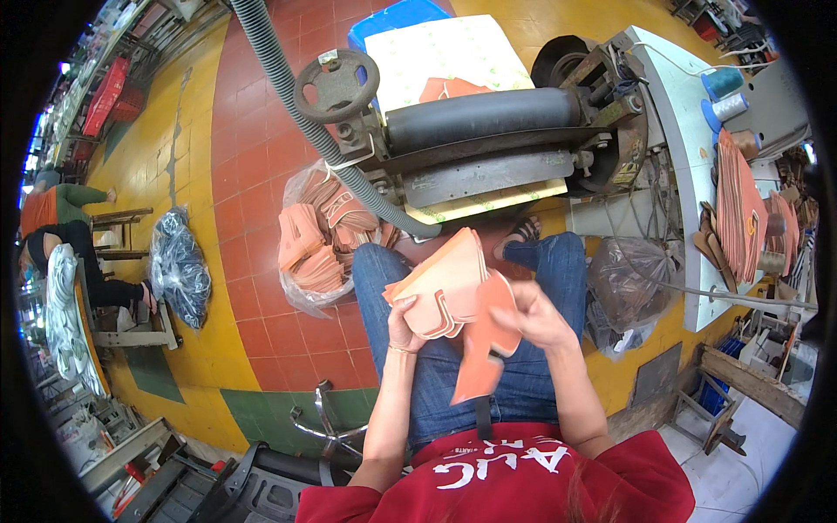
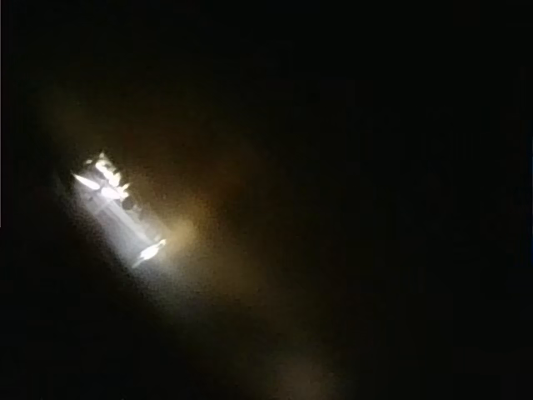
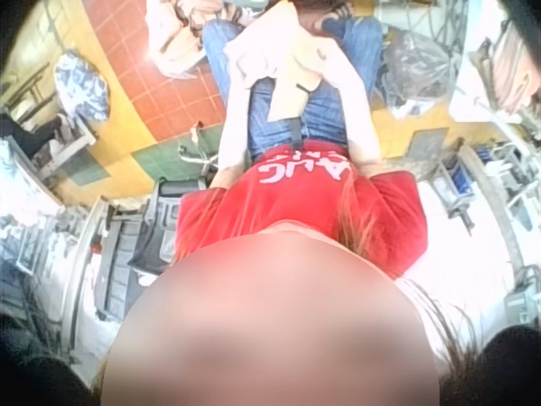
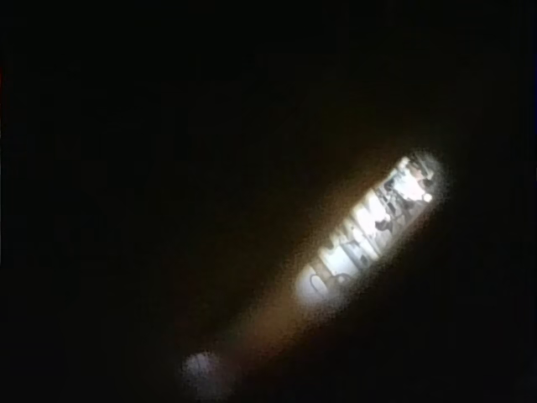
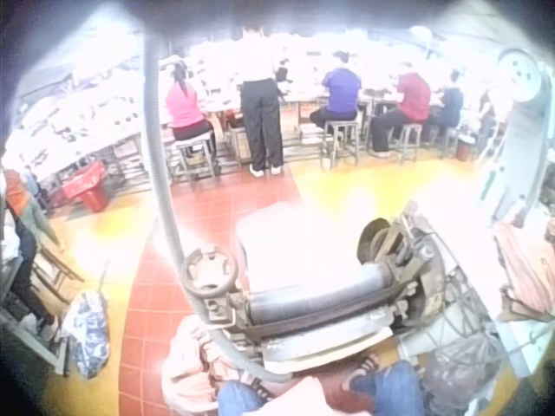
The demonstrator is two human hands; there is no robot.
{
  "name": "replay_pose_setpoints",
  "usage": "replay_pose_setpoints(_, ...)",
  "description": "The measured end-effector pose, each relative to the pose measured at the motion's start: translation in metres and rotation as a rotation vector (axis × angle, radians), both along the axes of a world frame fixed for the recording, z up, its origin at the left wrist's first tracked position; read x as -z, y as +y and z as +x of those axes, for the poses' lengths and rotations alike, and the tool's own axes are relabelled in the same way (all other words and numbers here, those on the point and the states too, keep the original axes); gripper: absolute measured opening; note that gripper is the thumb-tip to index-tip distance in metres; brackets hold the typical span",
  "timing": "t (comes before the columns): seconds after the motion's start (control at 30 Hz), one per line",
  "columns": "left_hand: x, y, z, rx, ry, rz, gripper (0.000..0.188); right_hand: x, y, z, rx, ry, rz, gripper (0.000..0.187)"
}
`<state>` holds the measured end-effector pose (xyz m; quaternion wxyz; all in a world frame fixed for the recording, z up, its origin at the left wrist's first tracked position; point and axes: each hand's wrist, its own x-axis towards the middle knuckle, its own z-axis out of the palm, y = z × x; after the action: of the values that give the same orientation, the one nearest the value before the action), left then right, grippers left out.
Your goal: The person repeatedly picks up reddish-brown leather pieces, aligns them, and stacks them into a neat pile on a blue stool. They occasionally adjust the stack and move pieces between their hands and the stool.
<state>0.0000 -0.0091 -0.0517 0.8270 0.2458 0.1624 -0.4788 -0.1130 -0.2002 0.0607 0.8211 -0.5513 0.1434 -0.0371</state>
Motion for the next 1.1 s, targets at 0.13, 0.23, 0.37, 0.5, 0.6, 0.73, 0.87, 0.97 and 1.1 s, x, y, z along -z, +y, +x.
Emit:
replay_pose_setpoints(0.13, 0.003, 0.010, 0.008, 0.002, -0.063, 0.073, 0.059, -0.003, -0.030, 0.013, 0.246, 0.412, -0.854, 0.018)
replay_pose_setpoints(0.23, 0.004, 0.025, 0.013, 0.011, -0.060, 0.044, 0.059, 0.006, -0.055, 0.020, 0.222, 0.221, -0.436, 0.021)
replay_pose_setpoints(0.37, 0.005, 0.039, 0.014, -0.004, -0.057, 0.015, 0.065, 0.033, -0.083, 0.041, 0.285, 0.149, -0.013, 0.024)
replay_pose_setpoints(0.5, -0.001, 0.042, 0.014, 0.015, -0.075, 0.033, 0.068, 0.064, -0.091, 0.060, 0.674, 0.315, 0.169, 0.025)
replay_pose_setpoints(0.6, -0.008, 0.039, 0.013, 0.011, -0.091, 0.035, 0.070, 0.075, -0.086, 0.057, 0.737, 0.412, 0.142, 0.023)
replay_pose_setpoints(0.73, -0.011, 0.033, 0.010, 0.001, -0.108, 0.051, 0.064, 0.074, -0.084, 0.047, 0.655, 0.489, 0.105, 0.020)
replay_pose_setpoints(0.87, -0.010, 0.028, 0.008, 0.031, -0.101, 0.054, 0.065, 0.072, -0.092, 0.061, 0.831, 0.248, 0.274, 0.025)
replay_pose_setpoints(0.97, -0.012, 0.025, 0.007, 0.029, -0.103, 0.063, 0.066, 0.072, -0.083, 0.066, 0.982, 0.051, 0.346, 0.034)
replay_pose_setpoints(1.1, -0.018, 0.020, 0.005, 0.036, -0.126, 0.036, 0.069, 0.068, -0.027, 0.030, 1.079, 0.289, 0.166, 0.036)
